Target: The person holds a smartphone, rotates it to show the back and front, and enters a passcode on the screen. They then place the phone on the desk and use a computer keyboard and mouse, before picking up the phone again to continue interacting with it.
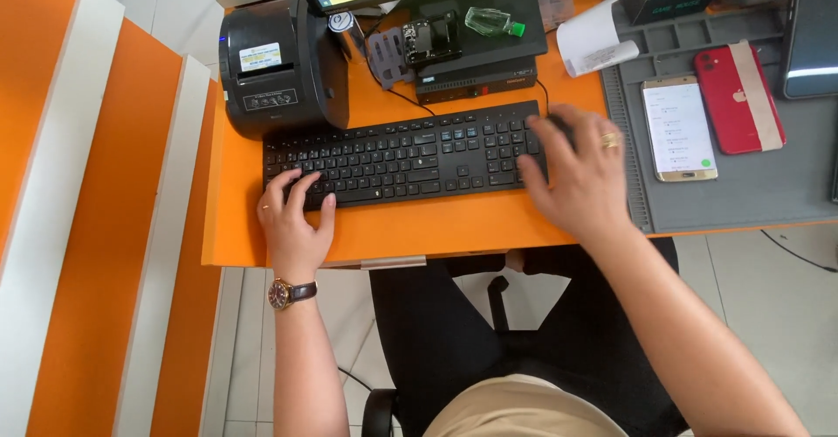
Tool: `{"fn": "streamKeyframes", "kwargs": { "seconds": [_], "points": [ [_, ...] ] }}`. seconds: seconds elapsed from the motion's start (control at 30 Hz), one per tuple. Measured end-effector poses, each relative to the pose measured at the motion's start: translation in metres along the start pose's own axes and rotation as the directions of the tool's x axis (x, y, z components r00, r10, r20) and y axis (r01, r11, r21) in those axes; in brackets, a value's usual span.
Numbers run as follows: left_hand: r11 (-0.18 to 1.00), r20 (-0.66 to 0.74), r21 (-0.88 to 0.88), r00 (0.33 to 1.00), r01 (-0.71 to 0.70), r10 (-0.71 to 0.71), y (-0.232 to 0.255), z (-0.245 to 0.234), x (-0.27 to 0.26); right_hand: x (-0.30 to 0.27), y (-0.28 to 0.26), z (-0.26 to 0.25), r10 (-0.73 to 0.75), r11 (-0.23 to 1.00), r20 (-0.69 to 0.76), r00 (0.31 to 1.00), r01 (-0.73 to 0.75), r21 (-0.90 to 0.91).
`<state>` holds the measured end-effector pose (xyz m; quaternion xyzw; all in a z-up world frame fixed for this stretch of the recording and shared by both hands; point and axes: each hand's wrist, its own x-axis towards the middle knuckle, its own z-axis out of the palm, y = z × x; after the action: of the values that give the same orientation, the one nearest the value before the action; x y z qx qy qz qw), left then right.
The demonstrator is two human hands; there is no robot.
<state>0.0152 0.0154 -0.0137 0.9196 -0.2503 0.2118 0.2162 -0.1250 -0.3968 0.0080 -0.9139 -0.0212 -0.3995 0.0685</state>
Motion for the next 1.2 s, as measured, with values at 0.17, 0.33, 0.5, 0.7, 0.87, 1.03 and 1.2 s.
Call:
{"fn": "streamKeyframes", "kwargs": {
  "seconds": [0.17, 0.33, 0.5, 0.7, 0.87, 1.03, 1.2],
  "points": [
    [0.999, -0.043, -0.037, 0.999, 0.021, -0.023, 0.002, 0.006, -0.008, -0.016, 0.043, -0.009, 0.137, 0.991, 0.040, 0.990, -0.137, 0.007],
    [0.953, -0.258, -0.071, 0.929, -0.293, 0.266, 0.033, 0.078, -0.106, -0.017, 0.029, -0.013, 0.174, 0.984, 0.229, 0.958, -0.176, -0.013],
    [0.912, 0.504, -0.408, 0.823, -0.039, 0.260, 0.195, 0.102, -0.161, -0.008, 0.028, -0.022, 0.162, 0.979, 0.355, 0.921, -0.194, 0.056],
    [0.890, 0.898, -0.311, 0.410, 0.334, 0.159, 0.201, 0.111, -0.156, -0.017, 0.030, -0.017, 0.169, 0.982, 0.373, 0.913, -0.189, 0.020],
    [0.935, 0.876, -0.243, 0.471, 0.257, 0.098, 0.173, 0.112, -0.146, -0.019, 0.031, -0.014, 0.195, 0.979, 0.357, 0.914, -0.203, -0.017],
    [0.928, 0.889, -0.235, 0.451, 0.290, 0.084, 0.162, 0.110, -0.148, -0.016, 0.025, -0.015, 0.240, 0.969, 0.375, 0.896, -0.245, -0.035],
    [0.936, 0.891, -0.246, 0.440, 0.251, 0.116, 0.157, 0.122, -0.160, -0.013, 0.022, -0.017, 0.257, 0.965, 0.386, 0.886, -0.258, -0.049]
  ]
}}
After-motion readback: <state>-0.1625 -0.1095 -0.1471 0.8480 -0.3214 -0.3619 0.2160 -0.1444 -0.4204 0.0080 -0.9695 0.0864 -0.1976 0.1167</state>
